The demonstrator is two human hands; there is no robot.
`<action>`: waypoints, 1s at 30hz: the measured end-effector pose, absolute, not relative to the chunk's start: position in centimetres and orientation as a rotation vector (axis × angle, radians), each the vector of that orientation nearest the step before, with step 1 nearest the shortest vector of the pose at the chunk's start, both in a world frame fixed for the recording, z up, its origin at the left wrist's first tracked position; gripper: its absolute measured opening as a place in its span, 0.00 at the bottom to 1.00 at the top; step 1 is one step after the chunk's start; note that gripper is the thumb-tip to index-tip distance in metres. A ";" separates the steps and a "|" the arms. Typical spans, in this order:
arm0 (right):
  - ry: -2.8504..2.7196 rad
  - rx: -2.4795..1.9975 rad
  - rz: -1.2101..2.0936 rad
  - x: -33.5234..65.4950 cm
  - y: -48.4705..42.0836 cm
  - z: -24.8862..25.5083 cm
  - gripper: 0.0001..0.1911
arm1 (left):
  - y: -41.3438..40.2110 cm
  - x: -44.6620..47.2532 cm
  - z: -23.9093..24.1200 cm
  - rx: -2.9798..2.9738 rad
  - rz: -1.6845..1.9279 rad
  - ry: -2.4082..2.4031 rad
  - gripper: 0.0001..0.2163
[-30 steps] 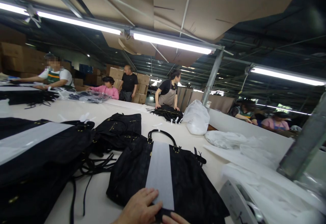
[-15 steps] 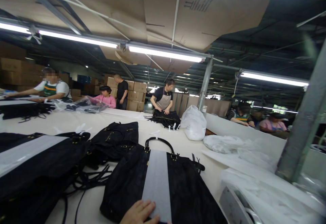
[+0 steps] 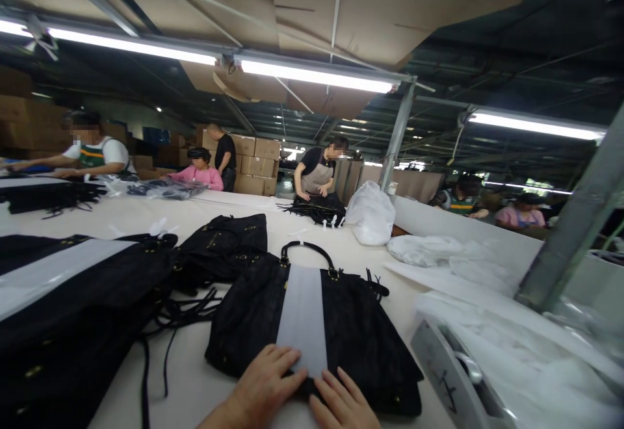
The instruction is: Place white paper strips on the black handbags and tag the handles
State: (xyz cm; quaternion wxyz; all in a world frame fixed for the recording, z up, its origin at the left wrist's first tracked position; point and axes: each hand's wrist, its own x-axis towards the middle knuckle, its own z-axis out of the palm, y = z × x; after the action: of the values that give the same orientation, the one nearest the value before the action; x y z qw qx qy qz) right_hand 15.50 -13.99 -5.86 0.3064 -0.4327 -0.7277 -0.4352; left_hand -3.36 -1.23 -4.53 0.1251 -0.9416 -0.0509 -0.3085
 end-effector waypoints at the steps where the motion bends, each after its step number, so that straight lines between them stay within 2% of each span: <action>1: -1.904 -1.156 -1.110 15.3 -14.3 -5.5 0.17 | -1.5 -3.3 -4.4 -2.773 -0.903 -0.155 0.11; 4: -2.022 -1.272 -0.886 14.9 -15.8 -4.2 0.22 | -2.5 -3.3 -3.9 -2.900 -0.873 -0.211 0.11; 8: -2.111 -1.364 -0.676 15.3 -17.4 -4.2 0.18 | -3.7 -4.7 -1.7 -3.194 -0.679 -0.317 0.12; 12: -2.062 -1.554 -0.528 15.7 -17.7 -5.9 0.16 | -3.8 -7.4 -0.7 -3.338 -0.727 -0.189 0.28; 15: -2.037 -1.612 -0.651 15.5 -17.6 -6.4 0.12 | -3.4 -8.3 -1.1 -3.284 -0.874 -0.070 0.35; 17: -2.019 -1.654 -0.751 15.4 -17.5 -6.3 0.12 | -3.3 -7.9 -1.1 -3.329 -0.841 -0.123 0.34; 22: -2.214 -1.566 -0.790 16.3 -17.2 -5.8 0.12 | -3.5 -6.2 -0.2 -3.466 -0.580 -0.335 0.19; 26: -2.254 -1.527 -0.638 17.1 -17.1 -5.6 0.16 | -3.8 -6.1 -1.1 -3.404 -0.811 -0.498 0.08; 30: -2.154 -1.509 -0.595 17.1 -17.1 -5.9 0.16 | -3.8 -6.3 -2.4 -3.341 -0.936 -0.553 0.08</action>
State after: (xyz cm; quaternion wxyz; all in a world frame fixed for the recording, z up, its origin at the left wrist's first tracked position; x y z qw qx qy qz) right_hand 17.09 -17.10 -5.93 0.2207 -0.5460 -0.7790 -0.2151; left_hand -6.32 -3.80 -2.40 -0.1850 -0.9345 -0.1547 -0.2618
